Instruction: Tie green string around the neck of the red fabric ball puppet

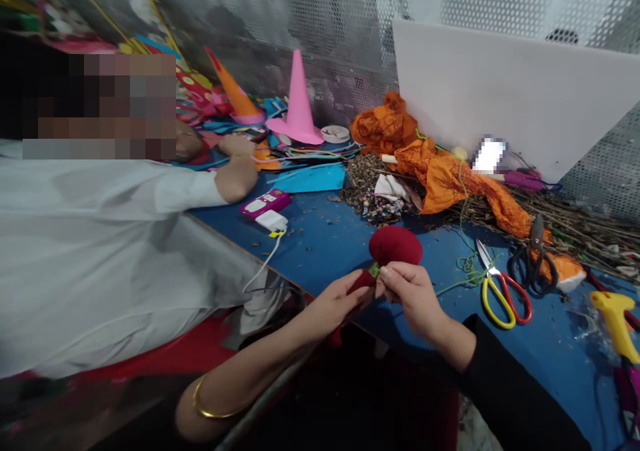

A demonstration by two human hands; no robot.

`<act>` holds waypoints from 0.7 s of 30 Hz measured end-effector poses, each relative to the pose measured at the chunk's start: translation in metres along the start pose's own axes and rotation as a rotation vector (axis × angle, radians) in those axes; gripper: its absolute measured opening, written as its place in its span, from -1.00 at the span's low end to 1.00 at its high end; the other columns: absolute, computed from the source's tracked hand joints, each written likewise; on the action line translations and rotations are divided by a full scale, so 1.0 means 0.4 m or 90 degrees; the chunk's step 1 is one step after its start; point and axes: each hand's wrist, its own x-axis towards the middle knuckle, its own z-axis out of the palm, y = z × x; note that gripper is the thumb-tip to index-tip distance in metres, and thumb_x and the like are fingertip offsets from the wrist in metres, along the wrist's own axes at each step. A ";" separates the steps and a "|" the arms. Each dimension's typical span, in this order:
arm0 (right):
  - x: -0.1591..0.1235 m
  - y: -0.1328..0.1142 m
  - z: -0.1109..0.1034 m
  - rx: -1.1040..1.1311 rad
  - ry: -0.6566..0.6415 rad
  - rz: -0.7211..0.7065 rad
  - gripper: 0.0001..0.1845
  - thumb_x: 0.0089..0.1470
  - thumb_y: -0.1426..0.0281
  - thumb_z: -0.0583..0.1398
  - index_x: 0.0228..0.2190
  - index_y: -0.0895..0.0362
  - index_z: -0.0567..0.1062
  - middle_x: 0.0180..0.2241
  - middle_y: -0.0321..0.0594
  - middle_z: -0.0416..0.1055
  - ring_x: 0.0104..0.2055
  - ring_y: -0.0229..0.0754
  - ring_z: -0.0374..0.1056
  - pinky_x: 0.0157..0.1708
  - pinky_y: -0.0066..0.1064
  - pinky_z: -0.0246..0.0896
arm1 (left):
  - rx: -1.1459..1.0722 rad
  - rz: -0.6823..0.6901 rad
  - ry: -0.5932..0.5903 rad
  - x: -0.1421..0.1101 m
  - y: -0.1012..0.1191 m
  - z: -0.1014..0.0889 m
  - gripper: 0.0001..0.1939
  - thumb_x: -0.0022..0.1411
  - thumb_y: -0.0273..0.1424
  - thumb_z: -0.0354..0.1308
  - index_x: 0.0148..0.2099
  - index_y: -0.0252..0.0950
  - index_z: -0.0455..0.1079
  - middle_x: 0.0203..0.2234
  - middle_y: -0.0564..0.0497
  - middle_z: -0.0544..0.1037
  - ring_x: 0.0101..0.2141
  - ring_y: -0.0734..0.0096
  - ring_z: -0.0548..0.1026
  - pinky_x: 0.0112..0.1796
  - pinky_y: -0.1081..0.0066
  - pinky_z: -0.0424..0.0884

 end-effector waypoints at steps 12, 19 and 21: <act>-0.018 -0.019 0.033 -0.005 0.126 0.014 -0.59 0.09 0.19 0.22 -0.66 0.18 0.43 -0.72 -0.44 0.03 -0.63 -0.40 -0.16 -0.60 -0.44 -0.27 | 0.134 0.042 0.069 -0.002 0.009 -0.005 -0.76 0.16 -0.21 0.05 -0.31 -0.31 0.27 -0.49 0.10 0.33 -0.46 0.47 0.21 -0.42 0.46 0.20; -0.021 0.005 0.041 -0.045 0.115 0.019 -0.58 0.12 0.18 0.19 -0.65 0.17 0.40 -0.71 -0.45 0.01 -0.62 -0.39 -0.13 -0.59 -0.46 -0.20 | 0.263 0.038 0.081 0.013 -0.013 -0.020 -0.80 0.19 -0.23 -0.02 -0.37 -0.25 0.17 -0.48 0.10 0.31 -0.44 0.42 0.26 -0.38 0.42 0.23; -0.023 -0.001 0.044 -0.100 0.074 -0.001 -0.56 0.15 0.16 0.16 -0.64 0.17 0.39 -0.69 -0.43 0.06 -0.61 -0.38 -0.07 -0.58 -0.47 -0.13 | 0.347 0.043 0.055 0.016 -0.017 -0.028 -0.80 0.23 -0.23 -0.06 -0.34 -0.25 0.18 -0.44 0.08 0.36 -0.39 0.38 0.33 -0.34 0.40 0.25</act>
